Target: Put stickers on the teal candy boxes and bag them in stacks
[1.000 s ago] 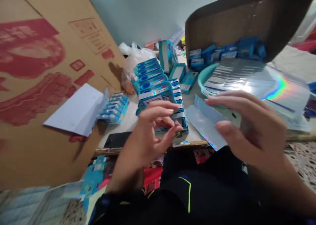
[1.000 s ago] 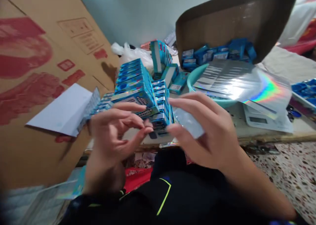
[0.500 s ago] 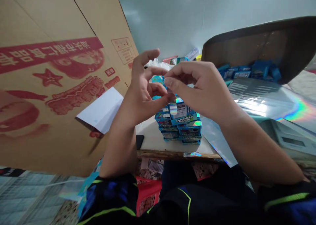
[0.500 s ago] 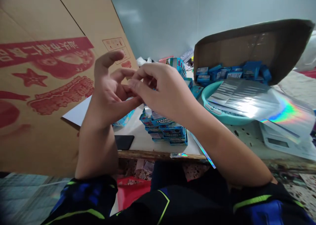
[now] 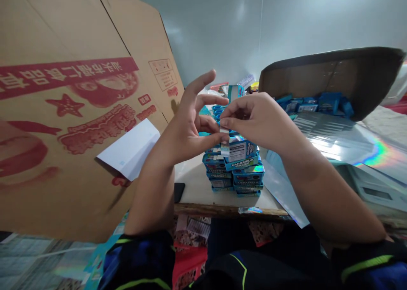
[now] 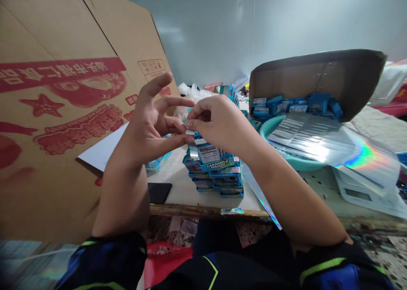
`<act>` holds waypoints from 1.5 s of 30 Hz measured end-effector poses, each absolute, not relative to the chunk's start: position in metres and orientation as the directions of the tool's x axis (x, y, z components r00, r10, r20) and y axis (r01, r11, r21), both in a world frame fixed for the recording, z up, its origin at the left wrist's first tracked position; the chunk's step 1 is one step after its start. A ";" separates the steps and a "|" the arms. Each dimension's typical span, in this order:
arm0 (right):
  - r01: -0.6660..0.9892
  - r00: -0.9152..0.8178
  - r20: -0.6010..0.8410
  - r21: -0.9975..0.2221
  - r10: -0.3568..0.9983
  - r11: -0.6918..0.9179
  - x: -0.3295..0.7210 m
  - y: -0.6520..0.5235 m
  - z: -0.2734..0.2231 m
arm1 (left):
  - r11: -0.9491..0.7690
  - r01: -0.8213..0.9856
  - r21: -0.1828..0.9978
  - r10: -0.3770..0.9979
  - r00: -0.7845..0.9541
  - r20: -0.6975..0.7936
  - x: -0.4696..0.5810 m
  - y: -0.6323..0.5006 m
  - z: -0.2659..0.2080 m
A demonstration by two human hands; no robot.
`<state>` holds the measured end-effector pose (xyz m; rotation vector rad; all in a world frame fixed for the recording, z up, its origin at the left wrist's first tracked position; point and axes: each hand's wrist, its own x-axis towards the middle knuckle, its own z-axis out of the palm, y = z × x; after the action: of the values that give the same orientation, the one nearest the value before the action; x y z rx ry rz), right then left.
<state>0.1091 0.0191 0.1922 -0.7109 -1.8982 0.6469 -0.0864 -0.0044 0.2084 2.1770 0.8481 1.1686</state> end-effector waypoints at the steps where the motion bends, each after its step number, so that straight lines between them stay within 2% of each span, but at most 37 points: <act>1: 0.202 -0.372 0.591 -0.701 0.716 0.684 0.108 0.019 0.193 | -0.675 0.270 0.687 0.723 0.429 0.542 -0.089 -0.001 0.208; 7: 0.259 -0.340 0.566 -0.712 0.751 0.653 0.103 0.013 0.197 | -0.707 0.241 0.665 0.690 0.443 0.573 -0.101 0.017 0.204; 12: 0.254 -0.444 0.484 -0.740 0.755 0.623 0.104 0.012 0.196 | -0.734 0.312 0.603 0.675 0.431 0.598 -0.095 0.005 0.208; 17: 0.277 -0.364 0.575 -0.684 0.733 0.675 0.106 0.011 0.197 | -0.738 0.312 0.598 0.673 0.404 0.620 -0.087 -0.003 0.210; 19: 0.274 -0.308 0.616 -0.672 0.725 0.688 0.106 0.011 0.197 | -0.704 0.340 0.623 0.707 0.419 0.570 -0.088 0.000 0.207; 23: 0.270 -0.191 0.673 -0.664 0.715 0.697 0.106 0.012 0.194 | -0.528 0.406 0.746 0.842 0.366 0.396 -0.099 0.006 0.199; 26: 0.283 -0.152 0.686 -0.660 0.712 0.696 0.105 0.013 0.190 | -0.484 0.421 0.767 0.868 0.344 0.359 -0.106 0.005 0.196; 29: 0.299 -0.133 0.697 -0.650 0.705 0.699 0.104 0.015 0.187 | -0.508 0.425 0.749 0.859 0.313 0.406 -0.108 0.005 0.190; 34: 0.421 -0.128 0.699 -0.604 0.704 0.677 0.104 0.024 0.180 | -0.584 0.433 0.686 0.811 0.280 0.514 -0.103 0.015 0.175; 38: 0.512 -0.164 0.677 -0.563 0.717 0.649 0.105 0.030 0.175 | -0.622 0.452 0.640 0.783 0.363 0.506 -0.105 0.028 0.163; 45: 0.564 -0.234 0.591 -0.565 0.772 0.603 0.108 0.031 0.177 | -0.621 0.433 0.654 0.782 0.397 0.480 -0.106 0.039 0.153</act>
<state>0.1084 0.0310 0.1767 -1.0656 -1.9249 0.2904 -0.1061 0.0387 0.1527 2.2323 1.0422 1.1061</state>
